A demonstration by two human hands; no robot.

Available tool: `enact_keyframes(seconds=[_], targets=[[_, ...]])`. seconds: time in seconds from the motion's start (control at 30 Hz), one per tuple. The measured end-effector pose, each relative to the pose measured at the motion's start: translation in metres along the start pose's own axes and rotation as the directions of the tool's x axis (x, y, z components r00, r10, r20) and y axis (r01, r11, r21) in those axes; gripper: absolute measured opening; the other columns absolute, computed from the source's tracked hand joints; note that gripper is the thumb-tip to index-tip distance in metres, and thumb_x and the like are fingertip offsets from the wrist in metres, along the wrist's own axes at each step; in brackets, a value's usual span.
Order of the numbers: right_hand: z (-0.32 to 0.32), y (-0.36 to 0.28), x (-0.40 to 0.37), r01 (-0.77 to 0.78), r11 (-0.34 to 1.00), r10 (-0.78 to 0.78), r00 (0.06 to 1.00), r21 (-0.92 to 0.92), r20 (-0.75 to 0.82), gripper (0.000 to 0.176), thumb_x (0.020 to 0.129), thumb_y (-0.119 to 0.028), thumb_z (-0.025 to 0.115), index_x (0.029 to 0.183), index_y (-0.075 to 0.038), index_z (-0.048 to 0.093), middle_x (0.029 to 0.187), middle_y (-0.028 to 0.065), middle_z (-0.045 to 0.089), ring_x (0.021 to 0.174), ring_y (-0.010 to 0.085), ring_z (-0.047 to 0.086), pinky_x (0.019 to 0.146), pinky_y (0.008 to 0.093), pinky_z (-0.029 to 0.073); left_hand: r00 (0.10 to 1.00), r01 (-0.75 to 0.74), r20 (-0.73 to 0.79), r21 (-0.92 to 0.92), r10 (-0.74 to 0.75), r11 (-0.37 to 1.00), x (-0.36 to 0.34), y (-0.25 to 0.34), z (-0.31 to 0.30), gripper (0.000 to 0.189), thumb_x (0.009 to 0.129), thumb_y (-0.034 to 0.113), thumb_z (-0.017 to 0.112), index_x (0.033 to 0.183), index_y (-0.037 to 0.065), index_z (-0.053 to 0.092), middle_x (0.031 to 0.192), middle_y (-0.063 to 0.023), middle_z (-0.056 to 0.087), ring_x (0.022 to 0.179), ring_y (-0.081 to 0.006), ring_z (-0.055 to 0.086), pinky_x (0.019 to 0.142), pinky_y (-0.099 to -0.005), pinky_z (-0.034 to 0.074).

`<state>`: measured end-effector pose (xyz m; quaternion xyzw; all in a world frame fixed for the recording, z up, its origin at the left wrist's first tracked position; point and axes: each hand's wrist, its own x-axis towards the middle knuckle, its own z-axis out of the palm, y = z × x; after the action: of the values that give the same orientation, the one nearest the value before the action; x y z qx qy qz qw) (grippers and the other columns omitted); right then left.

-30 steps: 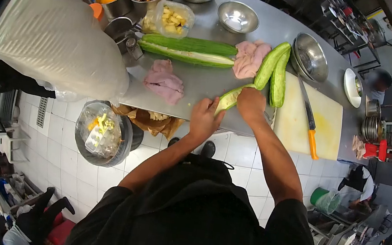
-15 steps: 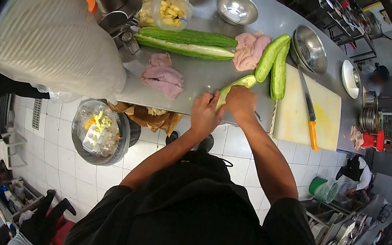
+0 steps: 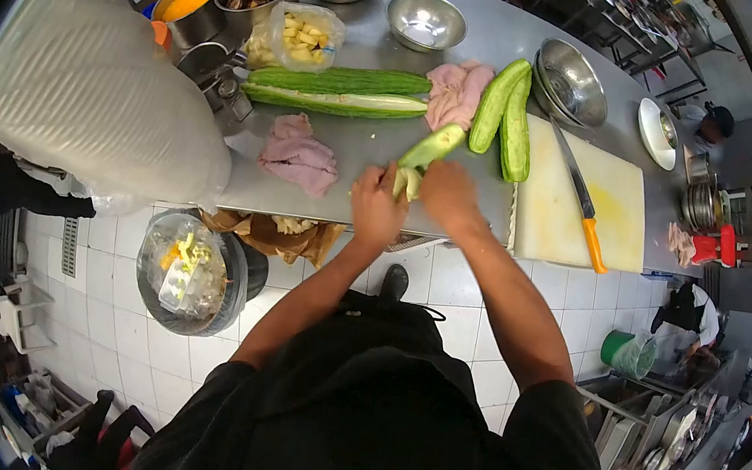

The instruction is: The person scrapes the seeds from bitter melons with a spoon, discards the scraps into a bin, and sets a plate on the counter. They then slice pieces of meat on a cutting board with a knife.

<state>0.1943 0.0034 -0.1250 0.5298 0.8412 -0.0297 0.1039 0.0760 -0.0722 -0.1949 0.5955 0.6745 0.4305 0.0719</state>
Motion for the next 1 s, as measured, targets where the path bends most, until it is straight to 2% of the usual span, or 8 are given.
enact_keyframes(seconds=[0.03,0.13,0.33,0.53,0.63,0.73,0.93,1.0], targets=[[-0.002,0.011,0.009,0.052,0.998,-0.054,0.997,-0.043,-0.051,0.019,0.086,-0.014,0.057,0.090,0.000,0.069,0.100,0.0235,0.069,0.094,0.0398,0.068,0.079,0.0456,0.056,0.999,0.012,-0.031,0.008,-0.011,1.000,0.006,-0.004,0.005,0.050,0.075,0.018,0.076,0.118,-0.005,0.066,0.088,-0.0092,0.054,0.086,-0.0277,0.056,0.074,-0.0425,0.042],[-0.022,0.025,0.035,-0.226,0.958,0.243,0.966,0.175,-0.084,0.019,0.086,-0.014,0.057,0.092,-0.002,0.070,0.100,0.0215,0.070,0.095,0.0397,0.068,0.080,0.0464,0.056,0.997,0.020,-0.072,0.038,-0.017,0.999,0.010,-0.006,0.009,0.048,0.076,0.022,0.077,0.115,-0.003,0.069,0.086,-0.0085,0.054,0.085,-0.0267,0.055,0.074,-0.0420,0.042],[-0.020,0.014,0.048,-0.254,0.956,0.260,0.965,0.150,-0.021,0.020,0.086,-0.016,0.058,0.094,-0.005,0.072,0.097,0.0197,0.070,0.096,0.0357,0.069,0.081,0.0464,0.056,0.996,0.032,-0.079,0.054,-0.028,0.998,0.009,-0.006,0.010,0.048,0.075,0.026,0.078,0.114,-0.001,0.069,0.089,-0.0081,0.056,0.086,-0.0259,0.056,0.076,-0.0413,0.042],[-0.016,-0.028,0.007,0.044,0.996,-0.048,0.997,0.080,0.057,0.023,0.081,-0.022,0.064,0.093,-0.005,0.072,0.094,0.0188,0.071,0.092,0.0348,0.069,0.081,0.0470,0.055,0.999,0.039,-0.020,0.048,-0.038,0.998,0.006,-0.008,0.008,0.053,0.070,0.024,0.079,0.115,-0.001,0.068,0.091,-0.0089,0.056,0.090,-0.0265,0.057,0.078,-0.0415,0.042],[0.003,-0.001,0.026,0.027,0.991,-0.032,0.999,0.131,0.030,0.022,0.080,-0.022,0.064,0.092,-0.004,0.071,0.093,0.0191,0.071,0.093,0.0349,0.069,0.082,0.0472,0.055,0.999,0.021,-0.037,0.045,-0.019,0.999,0.010,-0.008,0.008,0.055,0.070,0.025,0.079,0.116,-0.003,0.068,0.090,-0.0094,0.056,0.088,-0.0267,0.056,0.076,-0.0411,0.042],[-0.004,0.017,0.045,-0.144,0.964,0.180,0.972,0.223,-0.149,0.019,0.080,-0.019,0.063,0.089,-0.003,0.071,0.092,0.0207,0.070,0.089,0.0368,0.069,0.080,0.0472,0.055,0.997,0.024,-0.075,0.045,-0.020,0.999,0.012,-0.008,0.010,0.055,0.071,0.025,0.079,0.115,-0.004,0.068,0.090,-0.0098,0.055,0.087,-0.0273,0.056,0.075,-0.0411,0.041],[-0.003,-0.006,0.020,0.045,0.989,-0.034,0.996,0.140,-0.081,0.015,0.079,-0.015,0.062,0.084,-0.003,0.069,0.084,0.0203,0.070,0.084,0.0391,0.068,0.074,0.0491,0.056,0.998,0.028,-0.063,0.038,-0.026,0.999,0.012,-0.008,0.008,0.052,0.072,0.025,0.079,0.113,-0.004,0.068,0.089,-0.0106,0.055,0.086,-0.0279,0.056,0.074,-0.0421,0.042],[0.003,0.006,0.033,0.033,0.980,-0.005,0.990,0.195,-0.144,0.016,0.078,-0.017,0.063,0.086,-0.004,0.070,0.084,0.0201,0.070,0.084,0.0392,0.068,0.074,0.0489,0.056,0.997,0.025,-0.074,0.037,-0.022,0.999,0.010,-0.007,0.009,0.052,0.071,0.025,0.079,0.113,-0.004,0.068,0.089,-0.0106,0.055,0.085,-0.0282,0.056,0.074,-0.0421,0.042]])
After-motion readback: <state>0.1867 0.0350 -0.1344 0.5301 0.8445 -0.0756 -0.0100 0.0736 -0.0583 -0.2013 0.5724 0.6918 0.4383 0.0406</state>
